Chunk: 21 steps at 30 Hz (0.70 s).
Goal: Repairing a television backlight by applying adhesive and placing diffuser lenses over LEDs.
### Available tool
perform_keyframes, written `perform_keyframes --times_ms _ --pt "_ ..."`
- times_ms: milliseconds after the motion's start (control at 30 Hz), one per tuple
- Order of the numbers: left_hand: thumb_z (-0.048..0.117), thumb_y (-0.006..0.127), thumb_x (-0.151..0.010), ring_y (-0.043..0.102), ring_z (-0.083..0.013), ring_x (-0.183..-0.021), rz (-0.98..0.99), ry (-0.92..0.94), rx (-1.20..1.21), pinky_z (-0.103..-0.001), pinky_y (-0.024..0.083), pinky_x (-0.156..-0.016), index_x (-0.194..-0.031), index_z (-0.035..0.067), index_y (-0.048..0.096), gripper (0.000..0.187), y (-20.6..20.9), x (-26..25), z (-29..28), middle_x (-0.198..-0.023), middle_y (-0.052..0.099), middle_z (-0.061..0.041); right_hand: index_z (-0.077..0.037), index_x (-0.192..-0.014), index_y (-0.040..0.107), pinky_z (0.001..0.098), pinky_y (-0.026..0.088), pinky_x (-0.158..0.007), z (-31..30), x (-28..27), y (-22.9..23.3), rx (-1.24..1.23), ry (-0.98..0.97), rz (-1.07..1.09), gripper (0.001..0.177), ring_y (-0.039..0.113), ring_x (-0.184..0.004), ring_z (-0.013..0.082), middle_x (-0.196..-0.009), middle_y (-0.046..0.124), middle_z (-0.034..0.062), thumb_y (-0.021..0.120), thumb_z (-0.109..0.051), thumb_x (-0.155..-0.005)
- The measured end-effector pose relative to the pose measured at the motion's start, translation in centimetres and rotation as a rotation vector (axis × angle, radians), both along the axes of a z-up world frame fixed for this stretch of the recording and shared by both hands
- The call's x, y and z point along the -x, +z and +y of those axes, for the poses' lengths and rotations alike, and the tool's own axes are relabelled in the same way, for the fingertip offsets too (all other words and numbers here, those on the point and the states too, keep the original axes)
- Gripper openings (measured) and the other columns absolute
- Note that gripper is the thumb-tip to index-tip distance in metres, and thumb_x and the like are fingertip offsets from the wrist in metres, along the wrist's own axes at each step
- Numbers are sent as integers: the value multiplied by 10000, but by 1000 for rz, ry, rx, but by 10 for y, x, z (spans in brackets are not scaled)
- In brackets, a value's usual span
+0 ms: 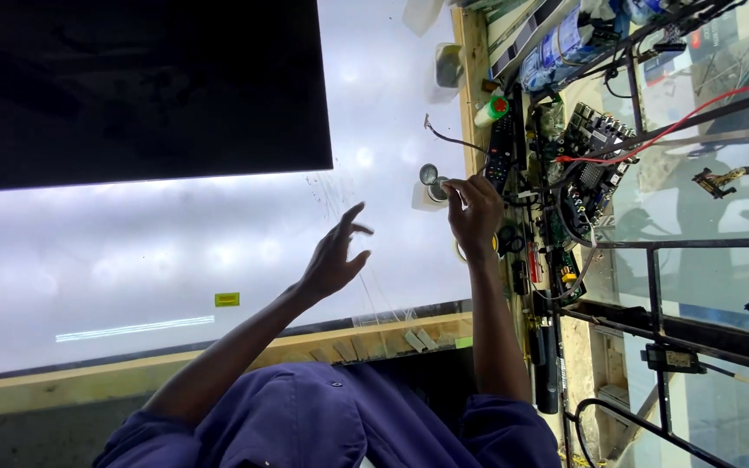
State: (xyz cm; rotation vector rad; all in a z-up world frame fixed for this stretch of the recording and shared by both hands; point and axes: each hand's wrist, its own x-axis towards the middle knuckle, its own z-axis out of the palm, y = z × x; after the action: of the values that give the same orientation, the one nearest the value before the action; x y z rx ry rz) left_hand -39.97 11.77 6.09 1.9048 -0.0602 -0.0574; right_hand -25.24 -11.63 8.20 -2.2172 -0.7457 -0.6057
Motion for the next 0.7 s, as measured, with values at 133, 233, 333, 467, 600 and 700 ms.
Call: perform_keyframes --times_ms 133,233,333,467,600,700 --pt "20 641 -807 680 -359 -910 107 133 43 -435 553 -782 -1454 108 359 712 16 75 43 -938 730 -115 -104 -817 738 329 439 -541 0 -2 6 79 7 15 56 516 -515 209 -568 466 23 786 -77 -813" --pt "27 641 -832 707 -290 -854 165 323 80 -382 559 -692 -1395 98 428 606 22 123 65 -867 735 -113 -80 -828 738 332 449 -562 -1 0 16 154 30 45 46 550 -546 226 -592 506 48 768 -47 -835" --pt "53 619 -851 705 -294 -864 224 465 61 -386 555 -692 -1365 91 452 541 26 156 76 -868 740 -125 -86 -842 739 349 464 -581 -5 -2 19 235 82 51 44 569 -564 258 -604 522 57 768 -54 -838" --pt "80 618 -857 707 -276 -849 219 581 77 -361 552 -669 -1335 109 484 498 23 177 78 -856 741 -118 -103 -853 744 335 470 -587 -14 -12 10 319 102 24 40 583 -581 233 -626 550 39 769 -72 -846" --pt "49 593 -862 705 -302 -848 176 582 101 -369 549 -666 -1302 76 502 450 28 184 77 -859 735 -144 -139 -840 734 358 494 -599 -17 -16 2 394 75 -42 45 621 -642 265 -667 574 45 777 -127 -847" --pt "67 593 -868 709 -287 -842 160 582 99 -364 554 -659 -1279 83 533 416 25 188 79 -856 741 -127 -124 -841 734 342 510 -596 -17 -17 11 449 95 -33 41 636 -658 266 -678 583 51 765 -132 -867"
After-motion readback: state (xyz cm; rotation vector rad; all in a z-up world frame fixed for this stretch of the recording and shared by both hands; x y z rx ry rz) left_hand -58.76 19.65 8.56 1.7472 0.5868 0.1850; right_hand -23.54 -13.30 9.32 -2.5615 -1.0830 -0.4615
